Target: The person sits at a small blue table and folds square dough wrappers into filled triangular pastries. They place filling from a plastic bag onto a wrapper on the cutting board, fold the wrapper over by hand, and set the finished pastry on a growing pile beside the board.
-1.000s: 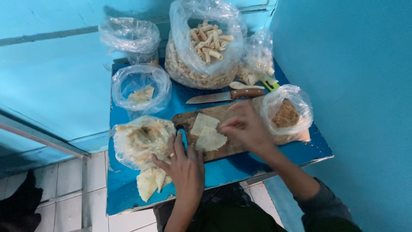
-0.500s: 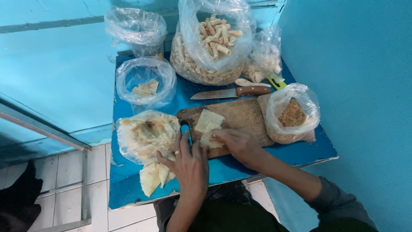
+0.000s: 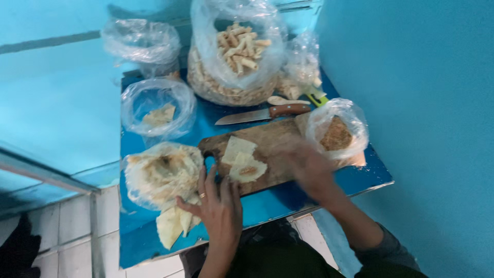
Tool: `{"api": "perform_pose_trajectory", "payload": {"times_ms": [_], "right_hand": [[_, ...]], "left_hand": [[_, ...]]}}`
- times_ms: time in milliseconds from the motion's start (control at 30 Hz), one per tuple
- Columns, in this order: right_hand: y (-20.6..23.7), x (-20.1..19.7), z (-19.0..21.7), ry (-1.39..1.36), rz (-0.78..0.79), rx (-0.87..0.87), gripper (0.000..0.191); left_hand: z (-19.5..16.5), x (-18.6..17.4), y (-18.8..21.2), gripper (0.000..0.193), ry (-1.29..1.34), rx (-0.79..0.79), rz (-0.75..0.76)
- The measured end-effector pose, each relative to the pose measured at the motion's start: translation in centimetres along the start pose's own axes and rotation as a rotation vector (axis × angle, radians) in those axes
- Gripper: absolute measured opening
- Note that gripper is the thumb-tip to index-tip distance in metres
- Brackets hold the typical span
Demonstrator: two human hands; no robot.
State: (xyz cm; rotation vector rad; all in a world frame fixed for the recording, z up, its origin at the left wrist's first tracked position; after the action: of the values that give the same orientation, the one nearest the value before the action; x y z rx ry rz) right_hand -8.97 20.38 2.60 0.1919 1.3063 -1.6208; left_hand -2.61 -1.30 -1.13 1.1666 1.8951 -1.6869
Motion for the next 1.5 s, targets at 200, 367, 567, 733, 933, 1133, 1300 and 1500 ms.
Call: {"api": "perform_pose_trajectory", "payload": {"times_ms": [200,367,567,733,933,1133,1300,1500], "right_hand": [[-3.4,-8.9,-5.5,0.122,0.089,0.440,0.045],[-4.1,-7.7,-5.1,0.274,0.279,0.342,0.054],[-4.1,-6.2,-4.4,0.262,0.328,0.295,0.046],[-5.1,-7.2,-4.8,0.034,0.176,0.555,0.049],[-5.3,-3.8,-1.5,-0.387,0.216,0.639,0.056],[-2.4,3.9,4.9,-0.290,0.540,-0.021,0.037],[-1.8,3.9,5.9,-0.168,0.401,-0.371,0.035],[-1.2,3.8,5.5,-0.110,0.427,-0.246,0.035]], "left_hand": [[0.1,0.0,0.1,0.016,0.028,0.012,0.000],[0.2,-0.1,0.1,0.015,0.039,0.000,0.026],[0.3,-0.3,0.1,0.021,-0.003,-0.020,-0.042],[0.3,-0.1,0.3,0.024,-0.031,-0.030,-0.020],[0.2,0.3,0.3,0.025,-0.040,-0.027,-0.011],[-0.2,0.0,0.2,0.023,-0.049,-0.021,-0.038],[-0.4,-0.4,-0.1,0.023,-0.044,-0.001,-0.062],[-0.6,-0.2,-0.1,0.017,0.011,-0.012,-0.053]]}}
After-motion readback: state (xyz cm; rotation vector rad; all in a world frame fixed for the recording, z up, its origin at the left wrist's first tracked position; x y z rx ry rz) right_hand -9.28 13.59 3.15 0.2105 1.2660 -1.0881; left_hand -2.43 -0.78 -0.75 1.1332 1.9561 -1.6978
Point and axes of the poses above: each hand's wrist, its own y-axis away from the middle knuckle, its own x-axis out of the palm, z = x × y, the point moved 3 cm from there along -y, towards the middle knuckle, and after that the axes turned 13 degrees about x, right-handed, at the moved point
